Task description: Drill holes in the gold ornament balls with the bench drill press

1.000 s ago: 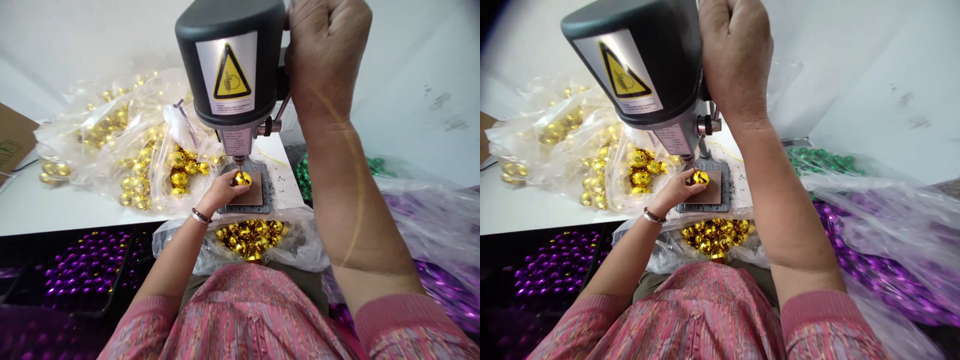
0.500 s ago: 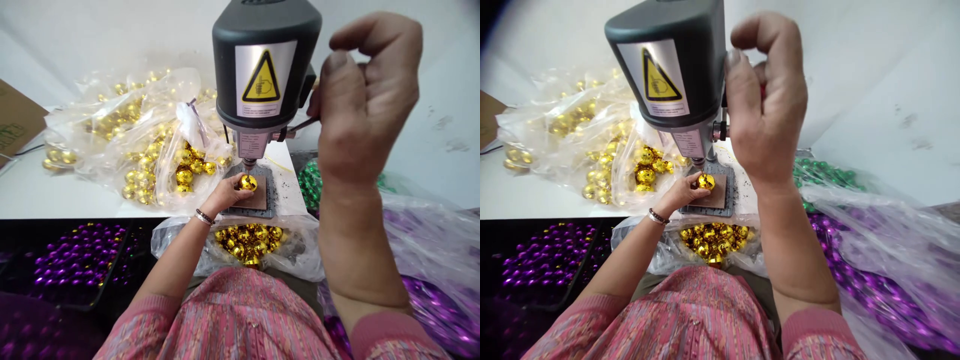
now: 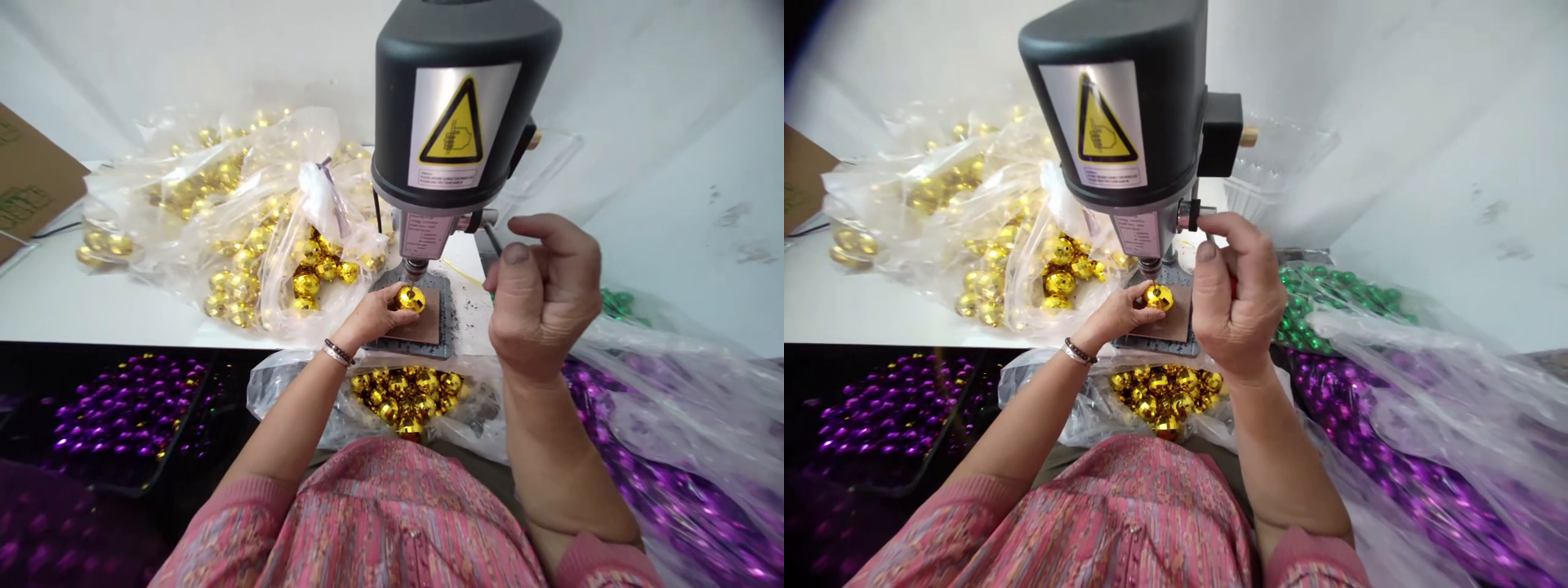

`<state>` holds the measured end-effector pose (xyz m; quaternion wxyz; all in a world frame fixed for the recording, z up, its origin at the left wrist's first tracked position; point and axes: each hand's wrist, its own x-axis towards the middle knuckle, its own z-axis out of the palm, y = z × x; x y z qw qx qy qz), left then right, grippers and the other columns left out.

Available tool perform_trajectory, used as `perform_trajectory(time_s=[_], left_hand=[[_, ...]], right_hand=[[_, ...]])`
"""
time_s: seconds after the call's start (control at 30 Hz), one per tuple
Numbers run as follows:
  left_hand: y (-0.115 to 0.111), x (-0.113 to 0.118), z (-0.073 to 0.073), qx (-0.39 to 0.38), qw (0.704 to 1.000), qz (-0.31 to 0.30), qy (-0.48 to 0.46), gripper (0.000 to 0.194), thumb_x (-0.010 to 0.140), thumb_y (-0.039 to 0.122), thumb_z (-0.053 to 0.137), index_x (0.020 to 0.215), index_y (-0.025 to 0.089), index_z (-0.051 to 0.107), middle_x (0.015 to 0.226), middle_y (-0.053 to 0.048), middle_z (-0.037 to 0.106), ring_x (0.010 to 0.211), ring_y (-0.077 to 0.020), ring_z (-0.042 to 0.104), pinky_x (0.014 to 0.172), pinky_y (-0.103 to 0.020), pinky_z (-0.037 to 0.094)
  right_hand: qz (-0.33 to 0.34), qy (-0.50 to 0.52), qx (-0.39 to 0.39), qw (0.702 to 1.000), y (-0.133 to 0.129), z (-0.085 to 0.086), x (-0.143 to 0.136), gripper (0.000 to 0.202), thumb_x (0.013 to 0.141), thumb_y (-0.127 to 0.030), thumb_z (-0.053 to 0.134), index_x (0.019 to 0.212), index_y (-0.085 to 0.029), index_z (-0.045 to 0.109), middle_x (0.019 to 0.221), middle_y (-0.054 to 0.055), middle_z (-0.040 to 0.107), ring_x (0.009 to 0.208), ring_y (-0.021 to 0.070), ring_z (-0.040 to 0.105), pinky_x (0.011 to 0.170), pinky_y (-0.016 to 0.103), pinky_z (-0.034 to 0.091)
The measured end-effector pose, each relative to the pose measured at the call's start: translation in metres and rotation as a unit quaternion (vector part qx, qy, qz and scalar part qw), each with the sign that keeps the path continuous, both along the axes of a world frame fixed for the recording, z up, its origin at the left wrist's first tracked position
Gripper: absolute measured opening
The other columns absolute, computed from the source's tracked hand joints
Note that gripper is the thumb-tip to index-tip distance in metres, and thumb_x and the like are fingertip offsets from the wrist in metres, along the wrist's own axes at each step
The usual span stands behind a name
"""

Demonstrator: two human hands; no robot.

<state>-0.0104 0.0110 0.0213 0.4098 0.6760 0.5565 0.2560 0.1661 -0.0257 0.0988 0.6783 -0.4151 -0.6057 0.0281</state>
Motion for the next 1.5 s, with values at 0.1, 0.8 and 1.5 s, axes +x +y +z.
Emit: perform_trajectory(time_s=[0.1,0.8,1.5], left_hand=[[0.0,0.0,-0.001,-0.005,1.0,0.008,-0.002,0.054,0.076,0.031,0.079,0.127,0.015,0.071,0.103,-0.002,0.077,0.09,-0.0177,0.066,0.08,-0.023,0.051],[-0.01,-0.007,-0.014,0.019,0.998,-0.016,-0.058,0.051,0.076,0.036,0.076,0.121,0.015,0.067,0.1,-0.003,0.073,0.087,-0.0175,0.064,0.079,-0.027,0.052],[0.064,-0.067,-0.01,-0.043,0.944,0.295,0.143,0.032,0.089,0.038,0.061,0.087,0.01,0.076,0.084,-0.024,0.076,0.101,-0.0384,0.073,0.09,-0.043,0.052]], right_hand=[[-0.008,0.01,0.022,1.0,0.002,-0.009,-0.001,0.017,0.097,-0.034,0.054,0.111,-0.033,0.065,0.061,-0.006,0.047,0.051,0.0087,0.049,0.052,0.028,0.038],[0.058,0.061,0.086,0.993,0.037,0.053,-0.005,0.016,0.098,-0.021,0.05,0.093,-0.015,0.064,0.062,-0.008,0.046,0.047,-0.0018,0.046,0.049,0.015,0.031],[0.053,0.054,0.036,0.996,0.031,0.053,-0.002,0.016,0.098,-0.018,0.052,0.097,-0.011,0.066,0.066,-0.006,0.055,0.051,-0.0014,0.051,0.048,0.015,0.032]])
